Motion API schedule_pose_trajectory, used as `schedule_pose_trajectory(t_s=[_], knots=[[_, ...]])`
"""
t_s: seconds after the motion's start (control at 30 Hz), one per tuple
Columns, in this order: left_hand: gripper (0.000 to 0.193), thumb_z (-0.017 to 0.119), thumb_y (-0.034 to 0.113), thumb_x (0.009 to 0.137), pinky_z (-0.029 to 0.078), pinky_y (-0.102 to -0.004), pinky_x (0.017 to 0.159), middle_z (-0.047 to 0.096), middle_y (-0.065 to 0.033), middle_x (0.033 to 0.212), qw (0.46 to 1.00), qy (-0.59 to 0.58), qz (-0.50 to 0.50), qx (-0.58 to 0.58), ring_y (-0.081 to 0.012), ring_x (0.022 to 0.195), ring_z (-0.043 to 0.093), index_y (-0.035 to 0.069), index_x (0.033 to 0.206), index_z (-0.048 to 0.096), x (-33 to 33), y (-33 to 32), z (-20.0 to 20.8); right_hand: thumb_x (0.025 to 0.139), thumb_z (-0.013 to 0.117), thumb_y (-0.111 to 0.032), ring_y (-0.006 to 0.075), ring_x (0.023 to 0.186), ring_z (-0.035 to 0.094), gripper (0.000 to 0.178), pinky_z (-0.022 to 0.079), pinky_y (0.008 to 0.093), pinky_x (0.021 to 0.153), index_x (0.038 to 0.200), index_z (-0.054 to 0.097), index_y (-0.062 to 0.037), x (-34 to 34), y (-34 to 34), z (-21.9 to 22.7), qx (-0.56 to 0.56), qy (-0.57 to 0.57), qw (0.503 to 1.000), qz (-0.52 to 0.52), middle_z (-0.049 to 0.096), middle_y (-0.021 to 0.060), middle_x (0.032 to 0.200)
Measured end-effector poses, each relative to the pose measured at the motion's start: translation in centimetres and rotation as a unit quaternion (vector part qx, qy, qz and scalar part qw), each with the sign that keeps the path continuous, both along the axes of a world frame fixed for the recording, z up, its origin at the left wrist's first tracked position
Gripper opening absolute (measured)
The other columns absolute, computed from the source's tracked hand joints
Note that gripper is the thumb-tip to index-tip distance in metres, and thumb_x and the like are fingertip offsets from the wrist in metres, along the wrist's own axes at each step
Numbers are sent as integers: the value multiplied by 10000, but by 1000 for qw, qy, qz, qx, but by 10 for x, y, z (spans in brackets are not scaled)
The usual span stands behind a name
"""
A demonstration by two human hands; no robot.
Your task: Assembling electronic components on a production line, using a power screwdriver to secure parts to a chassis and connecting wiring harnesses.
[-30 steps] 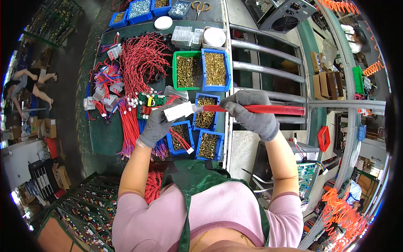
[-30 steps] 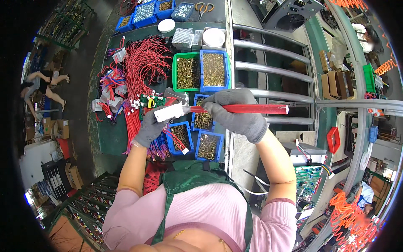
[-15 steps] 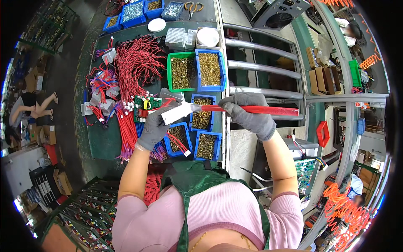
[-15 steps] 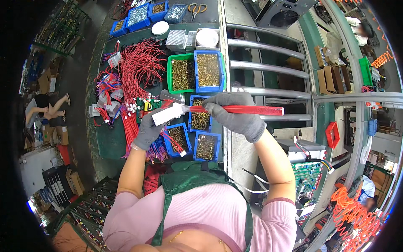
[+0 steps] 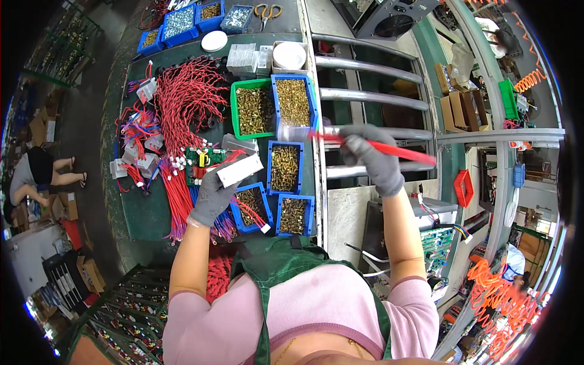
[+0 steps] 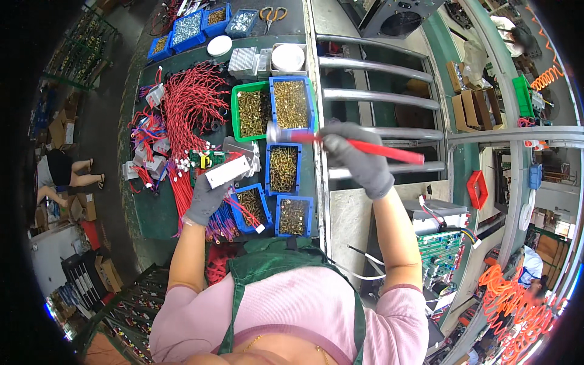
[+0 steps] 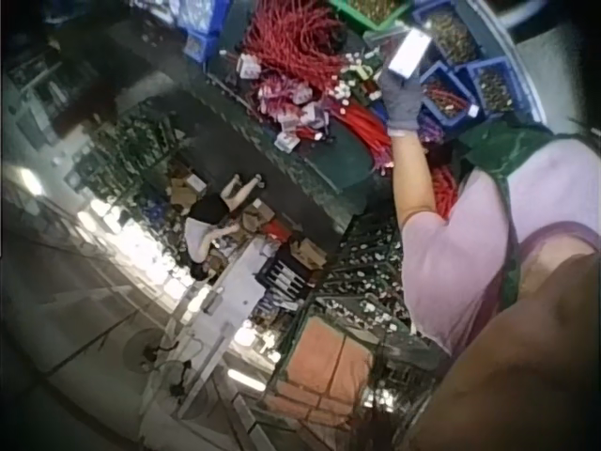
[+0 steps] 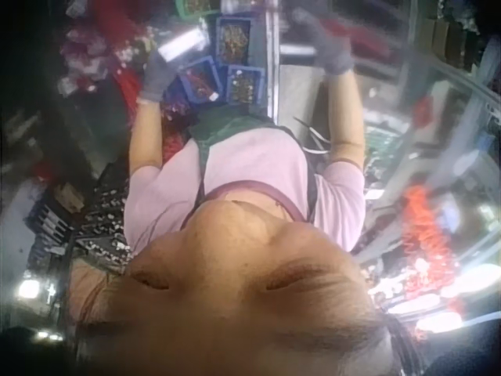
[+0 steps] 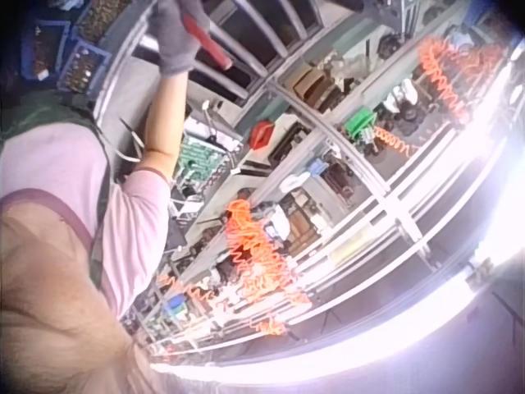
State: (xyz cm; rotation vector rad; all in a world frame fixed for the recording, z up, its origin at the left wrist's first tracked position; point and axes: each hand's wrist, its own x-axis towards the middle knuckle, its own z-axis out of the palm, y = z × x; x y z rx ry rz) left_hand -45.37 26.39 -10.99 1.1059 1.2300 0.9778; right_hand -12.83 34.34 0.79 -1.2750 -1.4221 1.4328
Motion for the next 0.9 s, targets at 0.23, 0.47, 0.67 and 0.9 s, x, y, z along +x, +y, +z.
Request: schedule_pose_trajectory(t_s=[0.23,0.47,0.67,0.9], knots=[[354,673,103,839,498,-261,777,670,-62,1015,999,-21,3,-26,-132,925,628,-13,1163,590,-5,3,12,836,567,-61,112,713,584,260,498,229,597,1092,539,-30,4,51,-25,-12,46,999,-15,623,68,887],[368,706,3,704,506,-300,839,563,-117,1016,986,158,-26,57,-208,961,609,-8,1025,526,-2,14,37,808,593,-96,363,802,583,112,479,426,698,919,600,-84,-17,193,-115,374,-255,884,-121,609,148,906],[393,749,102,751,535,-327,762,605,-106,911,945,315,-22,88,-188,830,642,10,1008,467,-19,5,42,810,531,-134,421,866,584,141,474,472,751,909,604,-64,-44,231,-141,317,-408,856,8,554,240,979],[480,726,271,792,521,-344,674,673,-169,945,939,337,-32,-68,-247,836,683,-4,1152,569,-33,-18,72,779,583,-173,366,886,605,183,492,393,817,918,682,-107,-53,156,-120,185,-475,860,28,605,203,915]])
